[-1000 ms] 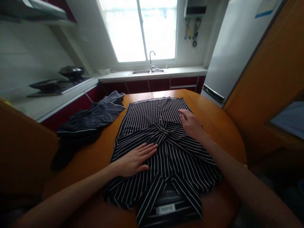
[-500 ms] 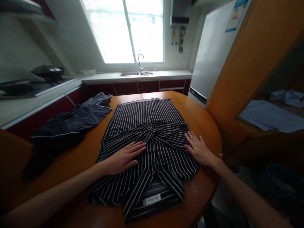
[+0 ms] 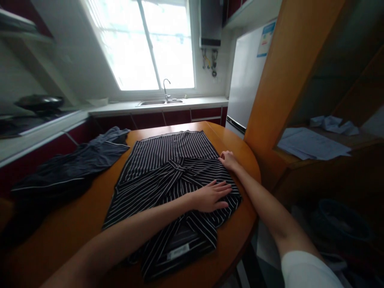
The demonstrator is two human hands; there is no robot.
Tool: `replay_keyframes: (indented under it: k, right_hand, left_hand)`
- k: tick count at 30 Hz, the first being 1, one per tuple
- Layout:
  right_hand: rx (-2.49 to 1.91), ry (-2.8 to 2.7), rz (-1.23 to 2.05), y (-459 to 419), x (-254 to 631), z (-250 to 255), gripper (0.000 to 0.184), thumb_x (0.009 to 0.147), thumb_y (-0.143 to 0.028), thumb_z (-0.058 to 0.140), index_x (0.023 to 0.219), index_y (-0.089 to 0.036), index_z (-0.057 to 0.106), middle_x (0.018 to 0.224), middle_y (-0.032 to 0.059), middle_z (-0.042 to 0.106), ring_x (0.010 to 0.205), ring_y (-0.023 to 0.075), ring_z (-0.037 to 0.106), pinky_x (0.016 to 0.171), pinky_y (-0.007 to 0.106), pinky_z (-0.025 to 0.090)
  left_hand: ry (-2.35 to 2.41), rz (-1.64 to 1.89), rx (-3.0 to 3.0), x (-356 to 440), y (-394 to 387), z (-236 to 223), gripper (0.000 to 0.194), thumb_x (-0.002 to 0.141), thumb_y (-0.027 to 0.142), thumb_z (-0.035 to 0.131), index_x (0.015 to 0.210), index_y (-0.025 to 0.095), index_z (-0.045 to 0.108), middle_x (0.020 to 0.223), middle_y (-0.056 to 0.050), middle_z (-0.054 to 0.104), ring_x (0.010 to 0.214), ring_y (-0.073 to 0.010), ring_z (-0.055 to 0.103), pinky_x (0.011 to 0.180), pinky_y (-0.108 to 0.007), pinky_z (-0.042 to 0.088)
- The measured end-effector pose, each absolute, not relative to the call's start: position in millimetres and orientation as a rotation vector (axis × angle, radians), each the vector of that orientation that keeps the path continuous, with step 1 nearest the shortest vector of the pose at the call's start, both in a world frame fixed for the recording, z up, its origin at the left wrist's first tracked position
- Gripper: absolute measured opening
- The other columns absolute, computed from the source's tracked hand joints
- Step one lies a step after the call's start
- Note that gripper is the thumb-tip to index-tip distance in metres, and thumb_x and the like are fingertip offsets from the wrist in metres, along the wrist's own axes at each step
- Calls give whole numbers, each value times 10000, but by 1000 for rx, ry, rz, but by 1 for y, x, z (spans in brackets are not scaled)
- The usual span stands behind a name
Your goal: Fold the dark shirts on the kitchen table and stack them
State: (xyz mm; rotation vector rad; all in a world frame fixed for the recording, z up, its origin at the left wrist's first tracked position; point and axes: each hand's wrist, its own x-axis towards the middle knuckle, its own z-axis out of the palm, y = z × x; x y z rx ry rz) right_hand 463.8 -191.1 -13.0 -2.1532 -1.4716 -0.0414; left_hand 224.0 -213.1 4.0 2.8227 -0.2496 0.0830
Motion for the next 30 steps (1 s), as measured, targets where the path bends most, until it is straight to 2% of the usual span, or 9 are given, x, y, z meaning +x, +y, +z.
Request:
replay_keyframes:
  k: [3, 9, 12, 14, 18, 21, 23, 26, 30]
  right_hand:
    - [-2168, -1435, -60, -193, 463, -14, 167, 903, -321, 622, 894, -173, 697, 935, 111, 705, 918, 233, 613, 882, 345, 471]
    - [-1937, -1542, -61, -230, 425, 14, 279, 955, -313, 534, 1150, -164, 668, 1187, 129, 661, 1149, 250, 577, 1047, 398, 430]
    - [-1577, -1858, 148, -282, 382, 31, 331, 986, -348, 515, 1264, -222, 642, 1291, 100, 642, 1244, 242, 557, 1104, 442, 413]
    - [-1435, -2073, 310, -320, 353, 37, 422, 964, -381, 576, 1368, -260, 592, 1428, 92, 572, 1356, 258, 480, 1151, 467, 370]
    - [-1324, -2351, 645, -375, 321, 33, 822, 832, -456, 749, 1548, -295, 377, 1591, 89, 392, 1476, 299, 328, 1219, 528, 247]
    - [-1323, -2390, 750, -387, 317, 23, 948, 770, -425, 807, 1572, -312, 314, 1610, 83, 345, 1488, 308, 297, 1233, 555, 182]
    - [-1321, -2401, 743, -388, 318, 17, 926, 788, -375, 790, 1574, -314, 304, 1608, 77, 344, 1491, 298, 287, 1235, 559, 159]
    - [-1294, -2420, 642, -388, 320, 9, 787, 877, -260, 681, 1571, -296, 311, 1584, 73, 389, 1484, 256, 308, 1238, 525, 188]
    - [-1276, -2376, 467, -392, 319, -3, 613, 938, -164, 561, 1522, -289, 421, 1515, 63, 494, 1447, 231, 384, 1227, 499, 251]
  left_hand:
    - [-294, 17, 2786, 218, -217, 8, 668, 1024, 551, 422, 1577, 200, 291, 1648, -101, 240, 1537, -309, 123, 1222, -589, 82]
    - [-142, 50, 2530, 161, -191, 63, 545, 1070, 391, 386, 1583, 234, 286, 1644, -59, 270, 1534, -204, 173, 1245, -427, 201]
    - [25, 51, 2528, 102, -186, 86, 565, 1057, 372, 436, 1588, 278, 268, 1643, -42, 273, 1525, -216, 212, 1246, -455, 210]
    - [87, -5, 2556, 62, -192, 94, 586, 1039, 377, 484, 1583, 312, 277, 1641, -29, 277, 1520, -246, 229, 1241, -487, 215]
    - [88, -163, 2565, 4, -222, 85, 863, 921, 523, 646, 1610, 300, 176, 1653, -65, 212, 1518, -319, 204, 1239, -524, 187]
    - [81, -222, 2558, -16, -242, 66, 1047, 828, 600, 716, 1619, 275, 113, 1657, -91, 161, 1515, -345, 192, 1244, -540, 142]
    - [107, -212, 2575, -23, -250, 54, 1041, 841, 607, 697, 1621, 271, 95, 1659, -90, 149, 1516, -338, 192, 1248, -540, 125]
    - [149, -174, 2646, -31, -255, 41, 922, 934, 571, 597, 1622, 263, 66, 1662, -83, 137, 1526, -306, 172, 1253, -517, 130]
    - [154, -112, 2747, -38, -258, 34, 853, 972, 510, 576, 1623, 255, 86, 1651, -89, 195, 1516, -283, 217, 1245, -468, 217]
